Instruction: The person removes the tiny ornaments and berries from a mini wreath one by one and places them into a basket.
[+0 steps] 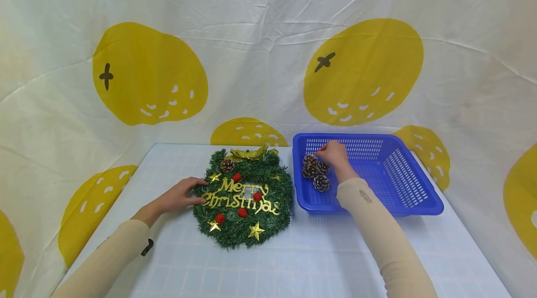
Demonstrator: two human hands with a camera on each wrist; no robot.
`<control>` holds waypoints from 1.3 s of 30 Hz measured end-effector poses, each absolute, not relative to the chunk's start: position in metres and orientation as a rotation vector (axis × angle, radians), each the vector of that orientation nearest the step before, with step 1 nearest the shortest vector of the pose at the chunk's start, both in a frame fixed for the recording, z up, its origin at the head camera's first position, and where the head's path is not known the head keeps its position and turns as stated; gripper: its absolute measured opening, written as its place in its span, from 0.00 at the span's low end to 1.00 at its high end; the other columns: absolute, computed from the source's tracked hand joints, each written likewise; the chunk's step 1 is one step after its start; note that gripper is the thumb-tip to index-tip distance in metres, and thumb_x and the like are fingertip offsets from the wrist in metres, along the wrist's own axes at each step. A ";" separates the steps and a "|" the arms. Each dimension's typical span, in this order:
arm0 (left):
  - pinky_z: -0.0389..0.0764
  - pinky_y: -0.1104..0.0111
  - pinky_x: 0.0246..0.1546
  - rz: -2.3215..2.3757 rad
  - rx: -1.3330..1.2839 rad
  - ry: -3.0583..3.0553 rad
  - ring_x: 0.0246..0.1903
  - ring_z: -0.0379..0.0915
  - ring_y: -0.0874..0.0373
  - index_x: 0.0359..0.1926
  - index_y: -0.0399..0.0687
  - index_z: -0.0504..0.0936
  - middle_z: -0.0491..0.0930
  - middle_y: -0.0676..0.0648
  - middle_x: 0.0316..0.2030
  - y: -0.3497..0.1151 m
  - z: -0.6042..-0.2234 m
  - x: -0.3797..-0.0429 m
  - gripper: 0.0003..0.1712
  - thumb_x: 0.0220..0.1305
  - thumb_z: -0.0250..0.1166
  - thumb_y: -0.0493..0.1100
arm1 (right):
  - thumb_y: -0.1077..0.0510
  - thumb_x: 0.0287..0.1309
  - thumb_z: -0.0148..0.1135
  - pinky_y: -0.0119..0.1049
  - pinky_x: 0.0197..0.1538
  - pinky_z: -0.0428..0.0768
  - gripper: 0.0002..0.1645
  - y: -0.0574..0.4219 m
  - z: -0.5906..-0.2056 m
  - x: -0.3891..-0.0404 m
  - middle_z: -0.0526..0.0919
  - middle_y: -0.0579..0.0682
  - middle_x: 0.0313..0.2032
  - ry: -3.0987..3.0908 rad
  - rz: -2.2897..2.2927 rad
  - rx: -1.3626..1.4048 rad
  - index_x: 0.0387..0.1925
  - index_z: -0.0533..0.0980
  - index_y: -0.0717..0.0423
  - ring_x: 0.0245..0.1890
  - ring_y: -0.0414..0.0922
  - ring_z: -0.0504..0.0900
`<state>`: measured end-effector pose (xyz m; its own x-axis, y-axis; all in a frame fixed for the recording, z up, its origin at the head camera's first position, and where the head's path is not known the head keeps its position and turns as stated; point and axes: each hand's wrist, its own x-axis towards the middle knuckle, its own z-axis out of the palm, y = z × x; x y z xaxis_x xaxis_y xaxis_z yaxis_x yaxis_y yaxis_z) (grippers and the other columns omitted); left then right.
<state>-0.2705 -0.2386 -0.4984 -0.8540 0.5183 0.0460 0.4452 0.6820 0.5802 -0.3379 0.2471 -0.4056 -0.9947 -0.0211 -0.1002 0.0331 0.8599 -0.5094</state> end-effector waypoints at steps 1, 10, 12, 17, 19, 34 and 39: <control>0.65 0.43 0.62 0.907 0.792 2.767 0.62 0.64 0.39 0.63 0.43 0.74 0.72 0.38 0.60 -0.239 -0.498 -0.271 0.33 0.62 0.68 0.55 | 0.53 0.65 0.61 0.55 0.49 0.78 0.23 0.247 -0.405 -0.338 0.79 0.68 0.51 2.927 -0.810 0.010 0.49 0.80 0.70 0.48 0.63 0.78; 0.65 0.44 0.62 0.909 0.771 2.758 0.62 0.64 0.39 0.63 0.44 0.73 0.72 0.38 0.60 -0.237 -0.497 -0.270 0.33 0.62 0.68 0.55 | 0.51 0.65 0.60 0.58 0.57 0.74 0.29 0.247 -0.397 -0.334 0.75 0.70 0.57 2.906 -0.893 -0.002 0.57 0.75 0.72 0.57 0.66 0.73; 0.65 0.44 0.62 0.910 0.765 2.757 0.63 0.63 0.39 0.63 0.44 0.73 0.71 0.39 0.60 -0.237 -0.497 -0.270 0.33 0.62 0.68 0.55 | 0.51 0.65 0.60 0.58 0.57 0.74 0.29 0.247 -0.396 -0.333 0.75 0.70 0.57 2.907 -0.913 -0.010 0.57 0.75 0.71 0.57 0.66 0.72; 0.65 0.44 0.62 0.901 0.772 2.762 0.62 0.63 0.39 0.63 0.44 0.73 0.71 0.38 0.61 -0.237 -0.497 -0.270 0.34 0.62 0.68 0.56 | 0.50 0.66 0.59 0.58 0.59 0.72 0.31 0.246 -0.393 -0.330 0.74 0.68 0.59 2.925 -0.997 -0.054 0.61 0.73 0.69 0.59 0.65 0.72; 0.65 0.44 0.62 0.902 0.773 2.762 0.62 0.63 0.39 0.63 0.44 0.73 0.71 0.38 0.61 -0.237 -0.498 -0.270 0.34 0.62 0.68 0.56 | 0.48 0.67 0.59 0.58 0.59 0.72 0.32 0.247 -0.389 -0.329 0.74 0.67 0.59 2.933 -1.034 -0.066 0.62 0.72 0.68 0.59 0.64 0.72; 0.64 0.43 0.62 0.909 0.788 2.765 0.62 0.63 0.39 0.63 0.44 0.73 0.71 0.38 0.60 -0.238 -0.499 -0.270 0.34 0.62 0.68 0.56 | 0.43 0.66 0.60 0.56 0.62 0.70 0.36 0.224 -0.343 -0.298 0.75 0.61 0.61 2.906 -1.159 -0.220 0.66 0.69 0.60 0.62 0.59 0.71; 0.65 0.42 0.61 0.903 0.812 2.776 0.61 0.64 0.37 0.63 0.43 0.73 0.72 0.37 0.60 -0.238 -0.499 -0.271 0.33 0.63 0.68 0.55 | 0.43 0.65 0.61 0.54 0.57 0.75 0.32 0.208 -0.337 -0.282 0.78 0.59 0.58 2.934 -1.201 -0.324 0.63 0.73 0.59 0.58 0.57 0.76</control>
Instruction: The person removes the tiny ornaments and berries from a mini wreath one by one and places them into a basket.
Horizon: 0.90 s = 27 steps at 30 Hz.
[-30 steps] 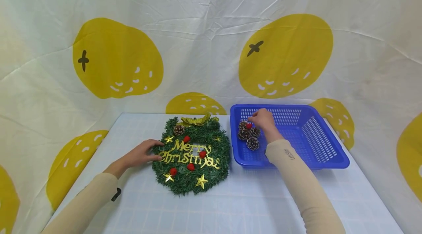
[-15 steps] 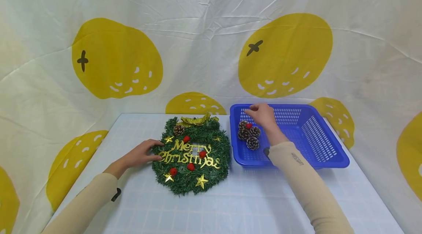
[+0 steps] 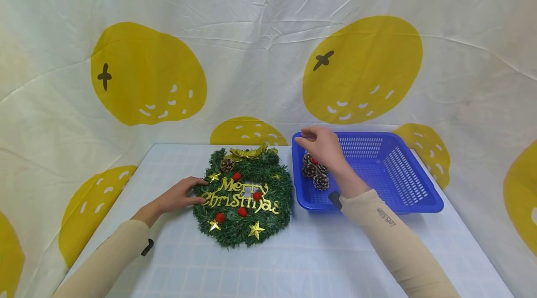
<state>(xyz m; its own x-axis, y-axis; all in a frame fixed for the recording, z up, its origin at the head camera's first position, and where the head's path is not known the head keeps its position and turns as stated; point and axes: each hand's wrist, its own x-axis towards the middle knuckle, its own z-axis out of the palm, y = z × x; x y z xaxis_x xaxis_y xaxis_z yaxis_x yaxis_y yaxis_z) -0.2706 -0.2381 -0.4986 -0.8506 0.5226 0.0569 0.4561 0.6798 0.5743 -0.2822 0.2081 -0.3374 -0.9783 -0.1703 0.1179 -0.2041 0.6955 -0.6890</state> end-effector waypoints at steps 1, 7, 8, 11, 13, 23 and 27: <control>0.65 0.42 0.61 0.906 0.815 2.777 0.61 0.64 0.37 0.63 0.42 0.73 0.72 0.37 0.59 -0.238 -0.499 -0.271 0.33 0.63 0.68 0.55 | 0.43 0.65 0.61 0.53 0.56 0.76 0.32 0.205 -0.337 -0.279 0.79 0.58 0.58 -2.839 1.172 0.325 0.63 0.73 0.59 0.57 0.56 0.77; 0.65 0.43 0.61 0.906 0.802 2.775 0.62 0.64 0.38 0.63 0.43 0.73 0.72 0.38 0.60 -0.238 -0.499 -0.271 0.34 0.62 0.68 0.56 | 0.43 0.65 0.61 0.51 0.54 0.78 0.29 0.186 -0.344 -0.261 0.81 0.55 0.56 -2.800 1.229 0.348 0.61 0.75 0.55 0.55 0.53 0.79; 0.65 0.43 0.61 0.901 0.798 2.775 0.62 0.64 0.38 0.63 0.43 0.73 0.72 0.38 0.60 -0.238 -0.499 -0.271 0.34 0.62 0.68 0.56 | 0.43 0.65 0.61 0.51 0.55 0.78 0.29 0.183 -0.346 -0.259 0.81 0.55 0.56 -2.793 1.246 0.353 0.61 0.75 0.56 0.55 0.53 0.79; 0.65 0.43 0.61 0.895 0.805 2.777 0.61 0.64 0.38 0.63 0.43 0.73 0.72 0.38 0.60 -0.239 -0.500 -0.272 0.34 0.62 0.68 0.56 | 0.45 0.65 0.62 0.51 0.55 0.78 0.29 0.173 -0.352 -0.251 0.80 0.54 0.57 -2.777 1.304 0.367 0.61 0.75 0.55 0.55 0.52 0.80; 0.66 0.43 0.61 0.900 0.803 2.775 0.61 0.64 0.38 0.63 0.43 0.74 0.72 0.38 0.59 -0.239 -0.501 -0.272 0.34 0.62 0.68 0.56 | 0.45 0.65 0.62 0.51 0.55 0.78 0.29 0.167 -0.356 -0.247 0.80 0.53 0.57 -2.770 1.337 0.374 0.62 0.75 0.55 0.55 0.51 0.79; 0.65 0.43 0.61 0.904 0.803 2.771 0.61 0.65 0.38 0.63 0.41 0.73 0.72 0.37 0.59 -0.239 -0.499 -0.269 0.34 0.62 0.68 0.56 | 0.46 0.64 0.64 0.47 0.50 0.81 0.27 0.142 -0.374 -0.240 0.82 0.52 0.54 -2.720 1.401 0.410 0.59 0.77 0.55 0.52 0.50 0.82; 0.65 0.43 0.61 0.907 0.790 2.771 0.61 0.65 0.38 0.63 0.42 0.73 0.72 0.37 0.59 -0.238 -0.497 -0.269 0.34 0.62 0.68 0.56 | 0.46 0.64 0.64 0.45 0.51 0.81 0.27 0.134 -0.380 -0.236 0.82 0.51 0.55 -2.716 1.464 0.400 0.60 0.76 0.54 0.52 0.48 0.82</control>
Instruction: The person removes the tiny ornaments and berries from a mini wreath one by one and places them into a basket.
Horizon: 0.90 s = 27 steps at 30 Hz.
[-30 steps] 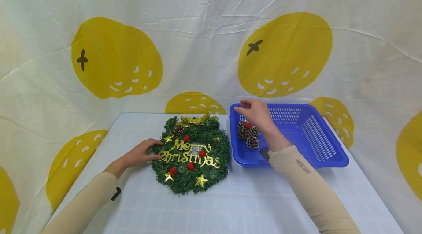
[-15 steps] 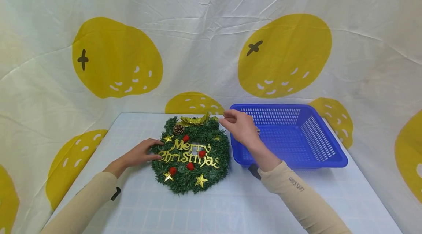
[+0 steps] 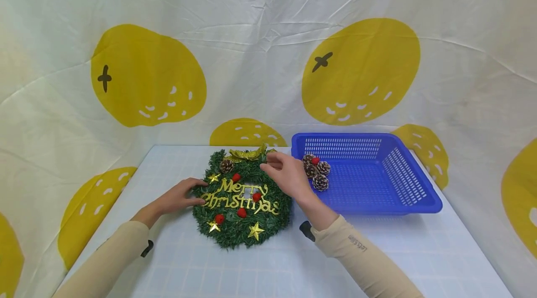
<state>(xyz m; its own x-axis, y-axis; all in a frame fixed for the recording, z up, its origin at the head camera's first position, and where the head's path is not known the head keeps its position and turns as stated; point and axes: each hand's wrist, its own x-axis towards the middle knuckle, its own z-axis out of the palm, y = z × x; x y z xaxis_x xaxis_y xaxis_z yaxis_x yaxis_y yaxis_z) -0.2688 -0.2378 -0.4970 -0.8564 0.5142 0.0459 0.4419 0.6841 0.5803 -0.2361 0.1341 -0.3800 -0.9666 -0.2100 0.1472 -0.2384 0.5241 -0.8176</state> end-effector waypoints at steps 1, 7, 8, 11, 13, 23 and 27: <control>0.66 0.43 0.61 0.908 0.787 2.771 0.61 0.65 0.38 0.63 0.42 0.73 0.72 0.37 0.59 -0.238 -0.497 -0.269 0.34 0.62 0.68 0.56 | 0.47 0.64 0.64 0.45 0.51 0.82 0.27 0.132 -0.382 -0.235 0.82 0.51 0.55 -2.711 1.472 0.402 0.60 0.76 0.54 0.52 0.48 0.82; 0.66 0.43 0.61 0.905 0.789 2.775 0.61 0.65 0.38 0.62 0.43 0.74 0.73 0.38 0.59 -0.238 -0.498 -0.269 0.34 0.62 0.68 0.56 | 0.49 0.63 0.65 0.45 0.52 0.81 0.26 0.122 -0.392 -0.231 0.82 0.54 0.53 -2.680 1.498 0.431 0.59 0.77 0.56 0.52 0.49 0.82; 0.66 0.43 0.61 0.905 0.792 2.775 0.61 0.65 0.38 0.62 0.43 0.73 0.73 0.38 0.59 -0.238 -0.498 -0.270 0.34 0.62 0.68 0.56 | 0.49 0.63 0.65 0.44 0.52 0.81 0.26 0.121 -0.394 -0.231 0.82 0.54 0.54 -2.682 1.511 0.426 0.59 0.77 0.56 0.52 0.49 0.82; 0.66 0.43 0.61 0.907 0.789 2.771 0.61 0.65 0.38 0.62 0.42 0.73 0.73 0.38 0.59 -0.238 -0.498 -0.269 0.34 0.61 0.68 0.56 | 0.48 0.63 0.66 0.44 0.53 0.81 0.27 0.118 -0.400 -0.230 0.82 0.54 0.54 -2.694 1.528 0.409 0.60 0.76 0.55 0.53 0.49 0.82; 0.66 0.43 0.61 0.909 0.783 2.768 0.61 0.65 0.38 0.62 0.42 0.73 0.72 0.38 0.59 -0.238 -0.498 -0.269 0.34 0.61 0.68 0.56 | 0.48 0.63 0.66 0.45 0.53 0.80 0.28 0.116 -0.405 -0.229 0.81 0.55 0.55 -2.699 1.532 0.403 0.60 0.76 0.56 0.53 0.49 0.82; 0.65 0.43 0.61 0.918 0.773 2.770 0.62 0.64 0.38 0.62 0.43 0.74 0.72 0.38 0.59 -0.239 -0.500 -0.269 0.34 0.61 0.69 0.57 | 0.47 0.63 0.65 0.47 0.53 0.80 0.30 0.111 -0.422 -0.228 0.81 0.57 0.56 -2.733 1.494 0.421 0.61 0.75 0.58 0.54 0.52 0.81; 0.65 0.43 0.61 0.922 0.781 2.771 0.61 0.64 0.38 0.62 0.43 0.74 0.72 0.38 0.59 -0.238 -0.500 -0.269 0.34 0.61 0.69 0.56 | 0.48 0.63 0.65 0.48 0.53 0.80 0.30 0.110 -0.428 -0.229 0.81 0.58 0.55 -2.761 1.447 0.437 0.61 0.75 0.60 0.53 0.53 0.82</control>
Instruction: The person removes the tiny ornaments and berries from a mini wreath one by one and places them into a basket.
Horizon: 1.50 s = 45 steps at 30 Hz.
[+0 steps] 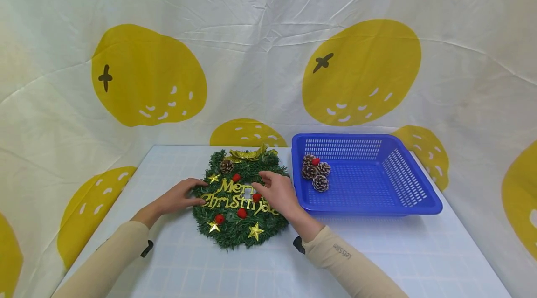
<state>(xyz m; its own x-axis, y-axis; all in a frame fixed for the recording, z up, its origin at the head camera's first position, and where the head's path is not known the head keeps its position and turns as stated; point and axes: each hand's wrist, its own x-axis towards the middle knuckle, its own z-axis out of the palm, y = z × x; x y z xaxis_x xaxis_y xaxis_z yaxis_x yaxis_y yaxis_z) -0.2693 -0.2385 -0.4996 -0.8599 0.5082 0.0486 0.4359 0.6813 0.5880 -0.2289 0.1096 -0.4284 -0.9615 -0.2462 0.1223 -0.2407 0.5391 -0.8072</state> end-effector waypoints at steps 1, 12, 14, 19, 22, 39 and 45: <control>0.65 0.43 0.61 0.923 0.784 2.771 0.61 0.64 0.38 0.62 0.42 0.74 0.72 0.38 0.59 -0.238 -0.500 -0.269 0.34 0.61 0.69 0.56 | 0.48 0.63 0.65 0.48 0.52 0.81 0.30 0.109 -0.431 -0.229 0.81 0.58 0.55 2.761 -1.427 -0.448 0.61 0.75 0.61 0.52 0.53 0.82; 0.65 0.43 0.62 0.914 0.790 2.777 0.61 0.65 0.38 0.62 0.41 0.74 0.73 0.37 0.59 -0.236 -0.496 -0.268 0.34 0.61 0.69 0.55 | 0.50 0.63 0.65 0.43 0.36 0.80 0.28 0.106 -0.443 -0.230 0.85 0.55 0.35 2.876 -1.226 -0.568 0.58 0.77 0.64 0.26 0.44 0.80; 0.65 0.43 0.62 0.914 0.789 2.777 0.61 0.65 0.38 0.62 0.41 0.74 0.73 0.37 0.59 -0.236 -0.495 -0.268 0.34 0.61 0.69 0.55 | 0.49 0.63 0.64 0.38 0.29 0.75 0.29 0.106 -0.446 -0.231 0.82 0.49 0.28 2.875 -1.194 -0.577 0.59 0.76 0.64 0.19 0.40 0.72; 0.65 0.44 0.62 0.906 0.790 2.779 0.61 0.65 0.38 0.62 0.41 0.74 0.73 0.38 0.59 -0.235 -0.495 -0.268 0.34 0.61 0.69 0.55 | 0.49 0.64 0.64 0.34 0.24 0.68 0.29 0.105 -0.449 -0.232 0.80 0.47 0.23 2.857 -1.155 -0.581 0.60 0.75 0.64 0.18 0.36 0.67; 0.65 0.43 0.62 0.907 0.791 2.780 0.61 0.65 0.38 0.62 0.41 0.74 0.73 0.37 0.59 -0.235 -0.495 -0.268 0.34 0.61 0.69 0.55 | 0.50 0.64 0.64 0.34 0.26 0.70 0.29 0.104 -0.450 -0.232 0.82 0.47 0.27 2.857 -1.145 -0.585 0.59 0.76 0.64 0.20 0.36 0.70; 0.65 0.43 0.62 0.905 0.787 2.779 0.61 0.65 0.38 0.62 0.41 0.74 0.73 0.38 0.59 -0.236 -0.496 -0.268 0.33 0.61 0.69 0.54 | 0.52 0.63 0.65 0.35 0.30 0.75 0.30 0.103 -0.460 -0.233 0.78 0.47 0.17 2.884 -1.037 -0.680 0.60 0.74 0.67 0.08 0.35 0.63; 0.66 0.43 0.61 0.905 0.784 2.778 0.61 0.65 0.38 0.62 0.42 0.74 0.73 0.38 0.58 -0.236 -0.496 -0.268 0.34 0.61 0.69 0.55 | 0.55 0.59 0.69 0.46 0.42 0.83 0.27 0.102 -0.461 -0.232 0.85 0.60 0.44 2.937 -1.003 -0.753 0.55 0.77 0.68 0.33 0.48 0.85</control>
<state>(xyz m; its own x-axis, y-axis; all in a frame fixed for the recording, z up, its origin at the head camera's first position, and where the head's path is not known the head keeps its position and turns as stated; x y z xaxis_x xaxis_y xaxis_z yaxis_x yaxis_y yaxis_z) -0.2676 -0.2364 -0.4958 -0.8594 0.5091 0.0481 0.4397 0.6877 0.5777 -0.2324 0.1020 -0.4610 -0.8877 -0.4169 0.1957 -0.4495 0.6920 -0.5649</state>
